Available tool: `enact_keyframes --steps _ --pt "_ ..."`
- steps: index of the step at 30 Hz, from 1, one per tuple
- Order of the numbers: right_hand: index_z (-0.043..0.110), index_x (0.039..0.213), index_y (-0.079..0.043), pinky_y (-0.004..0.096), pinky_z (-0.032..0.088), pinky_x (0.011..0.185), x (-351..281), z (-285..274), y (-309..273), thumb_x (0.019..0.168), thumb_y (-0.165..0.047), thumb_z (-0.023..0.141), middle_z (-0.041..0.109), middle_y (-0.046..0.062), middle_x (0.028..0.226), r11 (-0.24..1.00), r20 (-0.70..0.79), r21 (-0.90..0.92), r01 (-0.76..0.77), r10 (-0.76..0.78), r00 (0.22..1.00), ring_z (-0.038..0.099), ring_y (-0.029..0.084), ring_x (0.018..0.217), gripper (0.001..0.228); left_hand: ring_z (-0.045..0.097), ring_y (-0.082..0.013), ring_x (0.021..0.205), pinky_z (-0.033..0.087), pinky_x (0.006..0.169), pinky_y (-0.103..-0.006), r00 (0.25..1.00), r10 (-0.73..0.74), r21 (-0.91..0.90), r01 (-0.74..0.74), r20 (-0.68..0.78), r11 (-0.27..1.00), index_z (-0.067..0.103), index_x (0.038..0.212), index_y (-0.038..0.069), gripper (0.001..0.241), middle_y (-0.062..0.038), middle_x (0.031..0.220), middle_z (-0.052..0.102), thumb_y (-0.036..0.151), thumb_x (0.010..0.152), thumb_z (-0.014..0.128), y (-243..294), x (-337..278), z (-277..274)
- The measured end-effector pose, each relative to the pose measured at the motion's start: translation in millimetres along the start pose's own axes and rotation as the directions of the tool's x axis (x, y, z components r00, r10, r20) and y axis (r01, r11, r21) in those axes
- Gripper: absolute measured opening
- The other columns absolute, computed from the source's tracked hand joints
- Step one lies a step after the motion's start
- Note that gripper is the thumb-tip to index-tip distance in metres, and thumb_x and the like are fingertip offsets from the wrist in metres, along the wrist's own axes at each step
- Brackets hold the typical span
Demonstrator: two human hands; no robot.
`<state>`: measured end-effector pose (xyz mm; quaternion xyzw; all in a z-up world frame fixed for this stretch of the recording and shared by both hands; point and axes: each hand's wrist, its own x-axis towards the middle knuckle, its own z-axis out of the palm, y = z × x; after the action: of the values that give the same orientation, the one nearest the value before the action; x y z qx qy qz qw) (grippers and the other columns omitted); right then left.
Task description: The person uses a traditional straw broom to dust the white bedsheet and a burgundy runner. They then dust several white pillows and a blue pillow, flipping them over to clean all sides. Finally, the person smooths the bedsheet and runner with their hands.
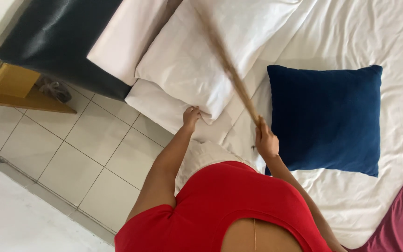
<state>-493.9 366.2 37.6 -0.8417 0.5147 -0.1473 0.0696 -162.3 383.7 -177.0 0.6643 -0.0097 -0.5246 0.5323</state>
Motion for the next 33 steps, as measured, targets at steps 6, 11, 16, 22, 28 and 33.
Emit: enact_keyframes --steps 6,11,16,22,28,33 --pt "0.033 0.16 -0.03 0.057 0.059 0.071 30.0 -12.8 20.1 0.109 -0.032 0.044 0.072 0.022 0.113 0.964 0.172 0.09 -0.251 0.233 0.957 0.073 0.044 0.085 0.052 0.064 -0.0271 0.102 0.055 0.079 -0.0437 0.986 -0.036 -0.224 -0.002 -0.166 0.975 0.031 0.158 0.017 0.077 -0.013 0.135 0.053 0.034 0.097 0.074 20.4 26.3 -5.4" --pt "0.03 0.16 -0.027 0.06 0.058 0.07 66.3 -32.4 18.8 0.113 -0.032 0.039 0.072 0.027 0.109 0.876 0.106 0.182 -0.446 0.433 0.895 0.072 0.047 0.084 0.048 0.052 -0.0369 0.131 0.054 0.094 -0.0521 0.935 0.191 -0.147 -0.243 -0.299 0.959 0.026 0.161 0.025 0.085 -0.02 0.152 0.037 0.039 0.097 0.08 61.3 29.3 -23.8" --pt "0.032 0.155 -0.006 0.069 0.052 0.067 74.3 -30.5 -8.4 0.11 -0.027 0.045 0.067 0.042 0.097 0.916 -0.047 0.216 -0.337 0.355 0.934 0.067 0.058 0.082 0.051 0.031 -0.0505 0.145 0.022 0.12 -0.0578 0.226 0.974 0.667 -0.724 -0.009 0.174 0.029 0.158 -0.002 0.08 -0.03 0.159 0.029 0.02 0.091 0.067 141.7 -27.8 1.3" --pt "0.033 0.156 -0.031 0.061 0.058 0.077 67.4 16.5 33.5 0.106 -0.042 0.041 0.072 0.026 0.106 0.813 0.292 0.037 -0.581 0.547 0.784 0.072 0.047 0.093 0.052 0.011 -0.0469 0.156 0.023 0.113 -0.0755 0.532 0.716 0.755 -0.655 0.451 0.011 0.021 0.165 0.01 0.094 -0.018 0.172 0.012 0.032 0.091 0.075 195.8 -53.9 57.0" --pt "0.029 0.154 -0.019 0.062 0.057 0.072 82.2 -55.3 -15.8 0.113 -0.033 0.037 0.069 0.032 0.108 0.736 0.081 0.371 -0.566 0.581 0.81 0.07 0.051 0.091 0.045 -0.001 -0.0382 0.159 0.009 0.114 -0.079 0.648 0.538 0.817 -0.557 0.539 -0.148 0.017 0.167 0.015 0.096 -0.014 0.173 0.002 0.048 0.094 0.069 219.5 -57.6 94.6" --pt "0.037 0.15 -0.018 0.059 0.059 0.068 75.2 -32.3 -4.4 0.11 -0.036 0.04 0.072 0.029 0.098 0.817 0.203 0.119 -0.564 0.536 0.82 0.072 0.048 0.086 0.044 0.0 -0.0386 0.159 0.01 0.11 -0.0834 0.613 0.541 0.801 -0.557 0.576 -0.221 0.022 0.165 0.016 0.099 -0.012 0.174 0.005 0.057 0.089 0.07 229.7 -29.3 115.6"
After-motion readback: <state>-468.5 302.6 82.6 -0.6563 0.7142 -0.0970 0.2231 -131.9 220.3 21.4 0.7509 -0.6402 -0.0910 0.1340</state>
